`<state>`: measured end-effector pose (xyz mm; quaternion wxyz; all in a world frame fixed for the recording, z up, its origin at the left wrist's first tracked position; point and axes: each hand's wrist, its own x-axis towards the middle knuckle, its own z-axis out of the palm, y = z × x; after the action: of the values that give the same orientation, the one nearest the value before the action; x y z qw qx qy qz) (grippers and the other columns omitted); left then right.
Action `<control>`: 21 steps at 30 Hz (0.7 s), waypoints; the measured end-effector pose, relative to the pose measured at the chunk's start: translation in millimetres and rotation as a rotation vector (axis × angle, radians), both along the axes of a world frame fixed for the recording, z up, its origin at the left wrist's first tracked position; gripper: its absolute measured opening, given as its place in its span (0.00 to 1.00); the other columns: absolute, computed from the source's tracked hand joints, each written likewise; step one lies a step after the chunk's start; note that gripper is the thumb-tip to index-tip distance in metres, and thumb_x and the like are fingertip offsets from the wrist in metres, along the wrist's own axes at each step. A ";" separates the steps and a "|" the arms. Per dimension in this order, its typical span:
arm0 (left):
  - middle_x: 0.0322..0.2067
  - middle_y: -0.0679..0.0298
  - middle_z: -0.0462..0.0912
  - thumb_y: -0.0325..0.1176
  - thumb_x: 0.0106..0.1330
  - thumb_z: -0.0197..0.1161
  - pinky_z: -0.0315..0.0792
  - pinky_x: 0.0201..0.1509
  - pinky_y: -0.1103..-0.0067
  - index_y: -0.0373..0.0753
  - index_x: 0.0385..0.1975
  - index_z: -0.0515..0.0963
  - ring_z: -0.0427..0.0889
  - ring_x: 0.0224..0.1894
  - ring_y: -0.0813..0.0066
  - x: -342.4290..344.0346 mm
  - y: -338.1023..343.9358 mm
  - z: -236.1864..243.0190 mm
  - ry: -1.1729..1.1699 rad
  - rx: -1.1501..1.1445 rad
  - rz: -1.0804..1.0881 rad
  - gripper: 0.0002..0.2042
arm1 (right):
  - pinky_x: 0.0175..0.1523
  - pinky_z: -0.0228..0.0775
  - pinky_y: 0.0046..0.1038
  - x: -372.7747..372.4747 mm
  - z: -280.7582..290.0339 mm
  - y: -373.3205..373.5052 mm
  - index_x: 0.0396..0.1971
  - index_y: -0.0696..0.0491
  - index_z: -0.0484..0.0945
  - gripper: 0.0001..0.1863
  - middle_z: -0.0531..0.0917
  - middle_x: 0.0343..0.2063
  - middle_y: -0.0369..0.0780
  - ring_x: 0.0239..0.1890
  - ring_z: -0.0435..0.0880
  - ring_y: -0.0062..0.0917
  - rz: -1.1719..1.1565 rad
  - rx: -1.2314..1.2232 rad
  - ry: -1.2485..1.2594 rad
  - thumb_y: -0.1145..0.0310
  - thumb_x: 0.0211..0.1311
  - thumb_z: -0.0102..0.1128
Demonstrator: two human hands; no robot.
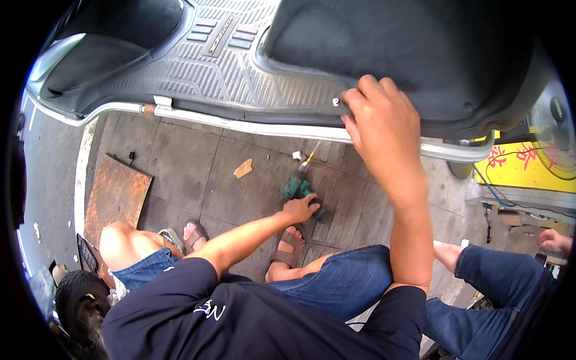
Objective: The person uses a power drill to remove screws from the body panels of a scooter and then continues to disassemble parts of the front fairing using a screwdriver.
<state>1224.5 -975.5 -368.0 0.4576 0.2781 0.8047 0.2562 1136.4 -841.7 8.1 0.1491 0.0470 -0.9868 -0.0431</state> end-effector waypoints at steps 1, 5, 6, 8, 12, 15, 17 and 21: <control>0.48 0.46 0.84 0.61 0.70 0.49 0.75 0.54 0.57 0.57 0.67 0.66 0.83 0.51 0.47 -3.8 -10.5 -6.4 0.028 0.006 0.012 0.28 | 0.45 0.72 0.36 0.2 1.0 0.0 0.35 0.53 0.82 0.12 0.78 0.34 0.36 0.40 0.77 0.33 0.007 -0.001 0.005 0.72 0.48 0.70; 0.39 0.50 0.82 0.46 0.63 0.64 0.77 0.42 0.55 0.51 0.53 0.75 0.83 0.41 0.45 -39.2 -53.2 2.2 0.364 0.221 0.060 0.20 | 0.45 0.72 0.35 1.4 -5.4 4.6 0.36 0.52 0.82 0.11 0.78 0.34 0.37 0.41 0.78 0.34 0.005 0.025 0.001 0.69 0.51 0.68; 0.39 0.50 0.82 0.44 0.61 0.65 0.77 0.41 0.56 0.49 0.50 0.76 0.83 0.40 0.45 -52.1 -55.3 13.3 0.399 0.253 0.120 0.18 | 0.44 0.71 0.35 2.5 -7.4 2.1 0.36 0.52 0.82 0.11 0.77 0.34 0.37 0.40 0.78 0.34 -0.003 0.016 -0.016 0.69 0.52 0.67; 0.37 0.51 0.81 0.44 0.60 0.68 0.78 0.36 0.61 0.43 0.48 0.76 0.84 0.35 0.49 -64.4 -57.5 9.8 0.274 0.186 0.205 0.19 | 0.43 0.71 0.35 -3.5 -4.5 -1.8 0.37 0.53 0.82 0.10 0.77 0.33 0.37 0.40 0.77 0.34 -0.001 0.027 -0.016 0.70 0.53 0.66; 0.38 0.58 0.81 0.55 0.59 0.70 0.76 0.27 0.69 0.33 0.46 0.76 0.82 0.31 0.67 -25.7 -44.1 -1.4 -0.756 0.073 0.945 0.29 | 0.43 0.69 0.34 -0.6 1.2 -2.7 0.39 0.53 0.82 0.11 0.78 0.33 0.37 0.39 0.77 0.34 -0.075 -0.006 -0.067 0.72 0.54 0.65; 0.39 0.53 0.84 0.54 0.55 0.73 0.78 0.31 0.68 0.32 0.52 0.72 0.84 0.32 0.59 -15.3 -24.0 -14.8 -0.667 -0.065 1.026 0.34 | 0.44 0.70 0.33 -1.8 4.9 -5.0 0.39 0.53 0.82 0.12 0.79 0.35 0.37 0.39 0.77 0.34 -0.057 0.002 -0.057 0.73 0.54 0.65; 0.45 0.47 0.83 0.56 0.52 0.74 0.77 0.49 0.63 0.29 0.57 0.69 0.84 0.47 0.48 -6.4 -3.5 -29.6 -0.475 -0.165 1.046 0.41 | 0.44 0.70 0.32 0.3 5.9 -6.7 0.40 0.54 0.81 0.12 0.79 0.36 0.37 0.39 0.77 0.34 -0.091 0.015 -0.103 0.72 0.54 0.65; 0.50 0.43 0.81 0.51 0.49 0.76 0.73 0.57 0.63 0.27 0.56 0.70 0.81 0.53 0.50 -23.5 5.2 -9.1 -0.407 -0.272 1.091 0.41 | 0.46 0.70 0.33 -3.3 2.1 -7.2 0.40 0.53 0.81 0.13 0.79 0.37 0.37 0.39 0.76 0.34 -0.080 -0.020 -0.117 0.72 0.52 0.67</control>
<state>1201.0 -970.3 -377.1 0.4364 -0.2912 0.7530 0.3972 1133.2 -848.8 10.2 0.0897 0.0087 -0.9953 -0.0362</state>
